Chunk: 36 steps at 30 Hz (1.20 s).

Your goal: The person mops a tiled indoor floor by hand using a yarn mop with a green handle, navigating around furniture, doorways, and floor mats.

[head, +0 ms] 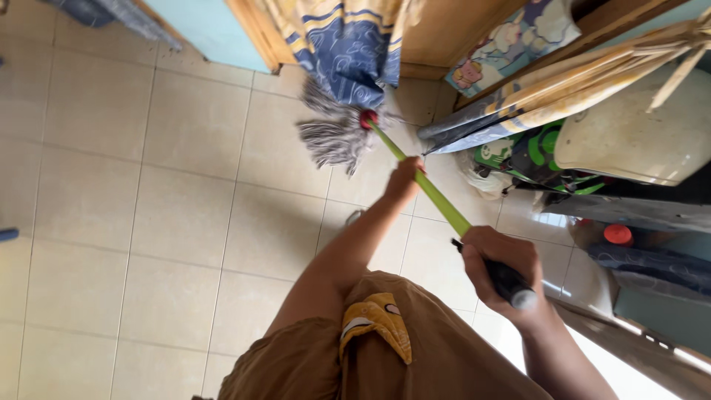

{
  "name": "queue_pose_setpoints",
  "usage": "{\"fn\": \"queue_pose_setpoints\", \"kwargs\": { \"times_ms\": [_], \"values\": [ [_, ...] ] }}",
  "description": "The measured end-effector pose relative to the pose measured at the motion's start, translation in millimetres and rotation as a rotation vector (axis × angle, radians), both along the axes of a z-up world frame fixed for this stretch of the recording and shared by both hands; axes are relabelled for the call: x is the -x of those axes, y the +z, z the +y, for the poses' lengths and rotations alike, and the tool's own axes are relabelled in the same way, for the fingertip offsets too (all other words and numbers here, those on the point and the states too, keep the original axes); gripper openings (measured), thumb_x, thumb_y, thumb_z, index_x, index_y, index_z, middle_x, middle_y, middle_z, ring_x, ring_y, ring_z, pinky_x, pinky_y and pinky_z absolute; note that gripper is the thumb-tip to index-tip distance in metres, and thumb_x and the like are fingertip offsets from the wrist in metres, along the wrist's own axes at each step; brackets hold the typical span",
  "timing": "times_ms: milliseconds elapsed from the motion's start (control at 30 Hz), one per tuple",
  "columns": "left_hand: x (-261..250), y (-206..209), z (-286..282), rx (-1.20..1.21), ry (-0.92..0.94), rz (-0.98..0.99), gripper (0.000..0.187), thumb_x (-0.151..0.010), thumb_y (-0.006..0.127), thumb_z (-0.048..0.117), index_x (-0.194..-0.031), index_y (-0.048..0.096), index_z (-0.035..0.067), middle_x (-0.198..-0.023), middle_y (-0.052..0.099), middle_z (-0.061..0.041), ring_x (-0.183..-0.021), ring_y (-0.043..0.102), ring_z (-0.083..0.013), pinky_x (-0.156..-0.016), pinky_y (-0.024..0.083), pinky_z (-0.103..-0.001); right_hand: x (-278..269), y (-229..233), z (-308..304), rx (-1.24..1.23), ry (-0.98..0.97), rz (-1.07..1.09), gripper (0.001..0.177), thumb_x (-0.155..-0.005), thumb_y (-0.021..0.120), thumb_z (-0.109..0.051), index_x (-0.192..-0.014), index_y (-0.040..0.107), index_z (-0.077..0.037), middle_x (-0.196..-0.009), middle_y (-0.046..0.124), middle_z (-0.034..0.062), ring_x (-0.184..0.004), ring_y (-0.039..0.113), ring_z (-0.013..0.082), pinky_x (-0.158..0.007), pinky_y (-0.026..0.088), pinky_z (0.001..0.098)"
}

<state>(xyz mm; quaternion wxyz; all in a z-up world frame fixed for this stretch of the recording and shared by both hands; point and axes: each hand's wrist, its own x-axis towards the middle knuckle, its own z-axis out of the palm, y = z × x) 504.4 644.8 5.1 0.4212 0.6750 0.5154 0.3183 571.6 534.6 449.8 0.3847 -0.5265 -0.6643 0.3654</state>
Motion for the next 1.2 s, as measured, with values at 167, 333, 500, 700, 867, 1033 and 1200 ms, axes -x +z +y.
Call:
{"fn": "queue_pose_setpoints", "kwargs": {
  "times_ms": [167,333,500,700,867,1033,1200],
  "values": [
    [-64,32,1,0.296,-0.229,-0.123,0.005,-0.092,0.060,0.015,-0.092,0.064,0.012,-0.098,0.073,-0.009,-0.095,0.072,-0.0302,-0.081,0.057,-0.042,-6,-1,0,-0.034,-0.150,-0.100,0.004,-0.087,0.063,0.007,-0.084,0.063,0.005,-0.080,0.066,0.0117,-0.068,0.065,0.0194,-0.062,0.052,0.0325],
    [-82,63,9,0.245,-0.451,0.010,0.007,-0.086,0.066,0.016,-0.091,0.066,0.012,-0.096,0.073,-0.008,-0.091,0.072,-0.0294,-0.078,0.056,-0.042,-14,-15,2,0.024,-0.180,-0.180,0.010,-0.083,0.066,0.006,-0.075,0.061,0.004,-0.071,0.063,0.0125,-0.061,0.061,0.0202,-0.058,0.050,0.0331],
    [-65,86,1,0.079,-0.498,0.148,0.006,-0.086,0.066,0.012,-0.092,0.066,0.013,-0.098,0.074,-0.007,-0.090,0.072,-0.0287,-0.077,0.056,-0.044,-65,-5,-13,-0.028,-0.089,0.076,0.011,-0.086,0.061,0.007,-0.077,0.057,0.003,-0.073,0.061,0.0104,-0.062,0.060,0.0217,-0.066,0.052,0.0357],
    [-2,71,-23,0.121,-0.233,0.285,0.004,-0.087,0.067,0.012,-0.089,0.064,0.010,-0.093,0.073,-0.011,-0.086,0.073,-0.0292,-0.077,0.061,-0.043,-96,-2,-6,0.076,0.113,0.315,0.010,-0.087,0.061,0.001,-0.078,0.059,0.002,-0.071,0.061,0.0116,-0.066,0.059,0.0228,-0.071,0.051,0.0371],
    [54,40,-48,-0.053,0.090,0.520,0.010,-0.087,0.067,0.014,-0.088,0.062,0.006,-0.089,0.068,-0.016,-0.086,0.068,-0.0377,-0.070,0.059,-0.048,-86,-29,9,0.110,0.228,0.250,0.005,-0.084,0.063,0.004,-0.084,0.062,0.009,-0.081,0.068,0.0169,-0.070,0.065,0.0251,-0.068,0.052,0.0369],
    [24,26,-74,0.147,0.318,0.320,0.014,-0.090,0.067,0.020,-0.092,0.062,0.007,-0.092,0.066,-0.017,-0.084,0.067,-0.0402,-0.072,0.057,-0.052,-110,-29,5,0.117,0.398,0.210,0.009,-0.092,0.061,0.009,-0.084,0.061,0.004,-0.076,0.064,0.0094,-0.065,0.059,0.0154,-0.066,0.051,0.0276],
    [-93,26,-86,0.296,0.324,0.086,0.012,-0.092,0.069,0.021,-0.094,0.063,0.010,-0.094,0.069,-0.016,-0.087,0.070,-0.0384,-0.076,0.059,-0.050,-157,21,-25,0.102,0.161,0.043,0.004,-0.089,0.063,0.007,-0.091,0.067,0.006,-0.079,0.068,0.0089,-0.065,0.057,0.0110,-0.063,0.047,0.0241]
  ]
}}
